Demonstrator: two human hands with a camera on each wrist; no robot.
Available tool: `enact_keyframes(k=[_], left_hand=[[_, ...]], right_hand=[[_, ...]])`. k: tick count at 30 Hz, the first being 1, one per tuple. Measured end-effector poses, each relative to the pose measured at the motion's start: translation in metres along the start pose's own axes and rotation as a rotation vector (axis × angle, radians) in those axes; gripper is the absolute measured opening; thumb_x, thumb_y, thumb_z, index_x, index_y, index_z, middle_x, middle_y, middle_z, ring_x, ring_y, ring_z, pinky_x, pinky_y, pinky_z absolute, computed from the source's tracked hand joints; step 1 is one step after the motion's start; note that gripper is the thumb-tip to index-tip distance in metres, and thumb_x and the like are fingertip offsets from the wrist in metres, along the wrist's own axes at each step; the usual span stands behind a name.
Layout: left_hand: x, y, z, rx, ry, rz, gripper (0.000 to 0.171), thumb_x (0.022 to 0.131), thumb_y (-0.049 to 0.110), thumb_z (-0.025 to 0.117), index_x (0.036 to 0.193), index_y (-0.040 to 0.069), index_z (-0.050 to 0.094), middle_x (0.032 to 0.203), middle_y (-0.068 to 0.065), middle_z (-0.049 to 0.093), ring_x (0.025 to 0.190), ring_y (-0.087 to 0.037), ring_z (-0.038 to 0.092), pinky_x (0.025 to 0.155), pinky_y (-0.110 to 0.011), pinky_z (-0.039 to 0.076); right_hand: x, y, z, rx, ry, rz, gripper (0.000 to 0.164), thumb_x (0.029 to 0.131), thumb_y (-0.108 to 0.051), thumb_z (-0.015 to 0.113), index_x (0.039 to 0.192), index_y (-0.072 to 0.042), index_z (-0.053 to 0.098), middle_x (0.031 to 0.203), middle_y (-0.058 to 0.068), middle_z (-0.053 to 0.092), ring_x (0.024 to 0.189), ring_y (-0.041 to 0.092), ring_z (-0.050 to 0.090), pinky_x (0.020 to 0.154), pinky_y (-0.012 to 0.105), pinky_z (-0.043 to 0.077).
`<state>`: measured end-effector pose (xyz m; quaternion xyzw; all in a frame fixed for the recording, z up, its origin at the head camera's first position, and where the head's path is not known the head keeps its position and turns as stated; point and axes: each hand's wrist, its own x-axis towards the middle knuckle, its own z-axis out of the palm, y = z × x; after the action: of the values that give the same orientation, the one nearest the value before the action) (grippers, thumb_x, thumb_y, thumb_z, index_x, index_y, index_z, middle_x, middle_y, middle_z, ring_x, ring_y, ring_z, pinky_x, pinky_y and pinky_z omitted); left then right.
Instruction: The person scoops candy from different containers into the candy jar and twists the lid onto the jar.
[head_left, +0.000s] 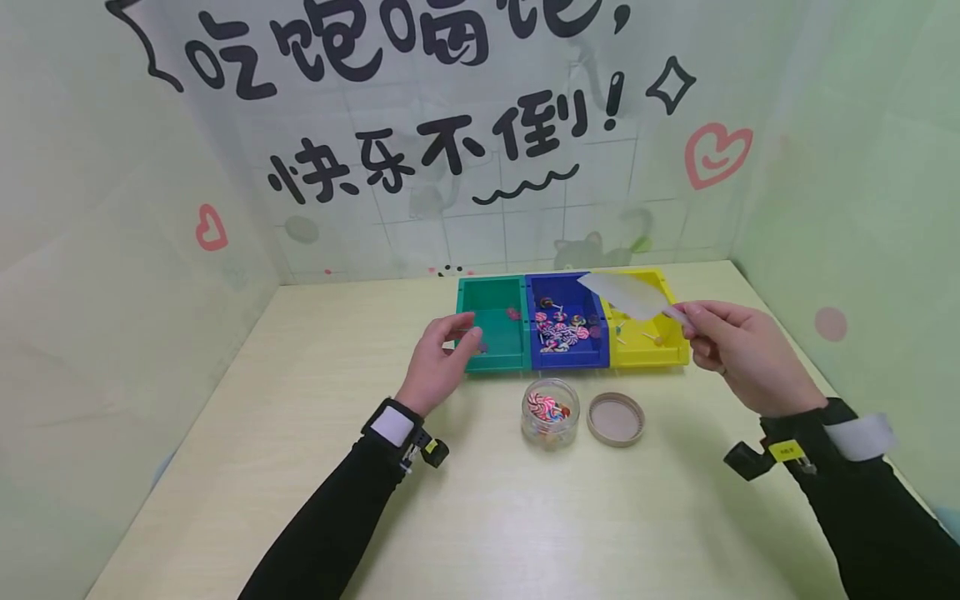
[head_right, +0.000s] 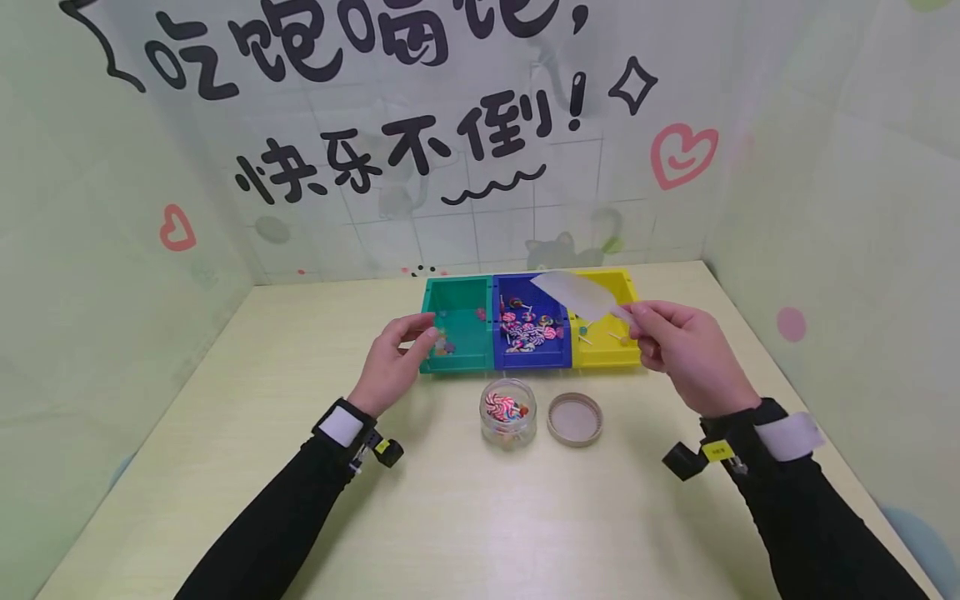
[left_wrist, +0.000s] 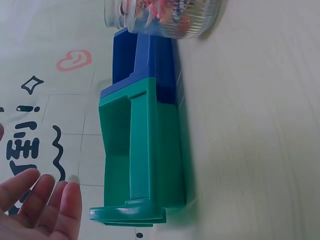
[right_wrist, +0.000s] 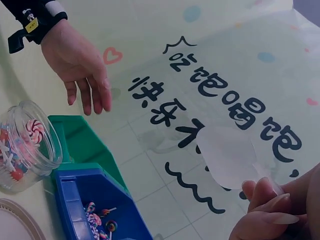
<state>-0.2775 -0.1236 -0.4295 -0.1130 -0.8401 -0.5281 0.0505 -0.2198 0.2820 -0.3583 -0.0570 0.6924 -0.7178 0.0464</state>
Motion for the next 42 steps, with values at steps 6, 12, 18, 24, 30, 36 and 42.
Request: enact_keyframes(k=[6, 12, 18, 24, 30, 36, 42], left_hand=[[0.008, -0.001, -0.007, -0.008, 0.072, -0.011, 0.053, 0.114, 0.037, 0.059, 0.158, 0.006, 0.055, 0.150, -0.014, 0.058, 0.139, -0.032, 0.059, 0.112, -0.051, 0.053], [0.016, -0.007, -0.013, -0.005, 0.125, -0.055, 0.052, 0.115, 0.038, 0.058, 0.157, 0.008, 0.057, 0.151, -0.015, 0.057, 0.140, -0.034, 0.058, 0.115, -0.052, 0.052], [0.024, -0.017, -0.012, 0.019, 0.141, -0.111, 0.052, 0.115, 0.037, 0.056, 0.157, 0.006, 0.056, 0.151, -0.017, 0.056, 0.138, -0.036, 0.057, 0.116, -0.052, 0.052], [0.034, -0.030, -0.007, 0.057, 0.128, -0.182, 0.052, 0.116, 0.035, 0.056, 0.158, 0.005, 0.054, 0.144, -0.018, 0.057, 0.126, -0.034, 0.058, 0.108, -0.049, 0.054], [0.040, -0.036, -0.003, 0.083, 0.100, -0.229, 0.053, 0.115, 0.036, 0.056, 0.159, 0.005, 0.053, 0.140, -0.019, 0.059, 0.120, -0.033, 0.061, 0.102, -0.045, 0.056], [0.042, -0.039, 0.001, 0.108, 0.097, -0.216, 0.053, 0.115, 0.035, 0.056, 0.158, 0.004, 0.054, 0.135, -0.019, 0.061, 0.115, -0.032, 0.062, 0.095, -0.042, 0.056], [0.042, -0.041, 0.002, 0.129, 0.092, -0.223, 0.051, 0.115, 0.032, 0.056, 0.156, 0.002, 0.056, 0.129, -0.019, 0.062, 0.114, -0.032, 0.063, 0.094, -0.042, 0.054]], right_hand=[[0.008, -0.001, -0.005, 0.119, -0.003, -0.017, 0.020, 0.112, -0.026, 0.063, 0.117, -0.014, 0.080, 0.090, -0.003, 0.066, 0.075, 0.012, 0.049, 0.061, 0.022, 0.043], [0.015, 0.001, -0.011, 0.155, 0.021, 0.003, 0.022, 0.112, -0.029, 0.064, 0.119, -0.013, 0.078, 0.092, -0.002, 0.066, 0.077, 0.012, 0.050, 0.062, 0.020, 0.044], [0.022, 0.006, -0.014, 0.182, 0.058, 0.033, 0.021, 0.110, -0.030, 0.066, 0.116, -0.015, 0.078, 0.092, -0.002, 0.066, 0.077, 0.011, 0.051, 0.061, 0.020, 0.044], [0.030, 0.014, -0.020, 0.211, 0.094, 0.076, 0.019, 0.109, -0.031, 0.067, 0.115, -0.018, 0.079, 0.092, -0.003, 0.069, 0.077, 0.010, 0.052, 0.060, 0.018, 0.045], [0.036, 0.022, -0.022, 0.190, 0.119, 0.114, 0.023, 0.108, -0.034, 0.067, 0.118, -0.016, 0.078, 0.094, -0.005, 0.072, 0.081, 0.009, 0.055, 0.062, 0.016, 0.048], [0.042, 0.029, -0.026, 0.191, 0.147, 0.150, 0.018, 0.106, -0.033, 0.071, 0.117, -0.020, 0.076, 0.096, -0.006, 0.075, 0.085, 0.009, 0.060, 0.069, 0.015, 0.054], [0.047, 0.035, -0.028, 0.143, 0.165, 0.182, 0.027, 0.106, -0.030, 0.072, 0.128, -0.015, 0.069, 0.099, -0.009, 0.076, 0.089, 0.008, 0.065, 0.077, 0.014, 0.058]])
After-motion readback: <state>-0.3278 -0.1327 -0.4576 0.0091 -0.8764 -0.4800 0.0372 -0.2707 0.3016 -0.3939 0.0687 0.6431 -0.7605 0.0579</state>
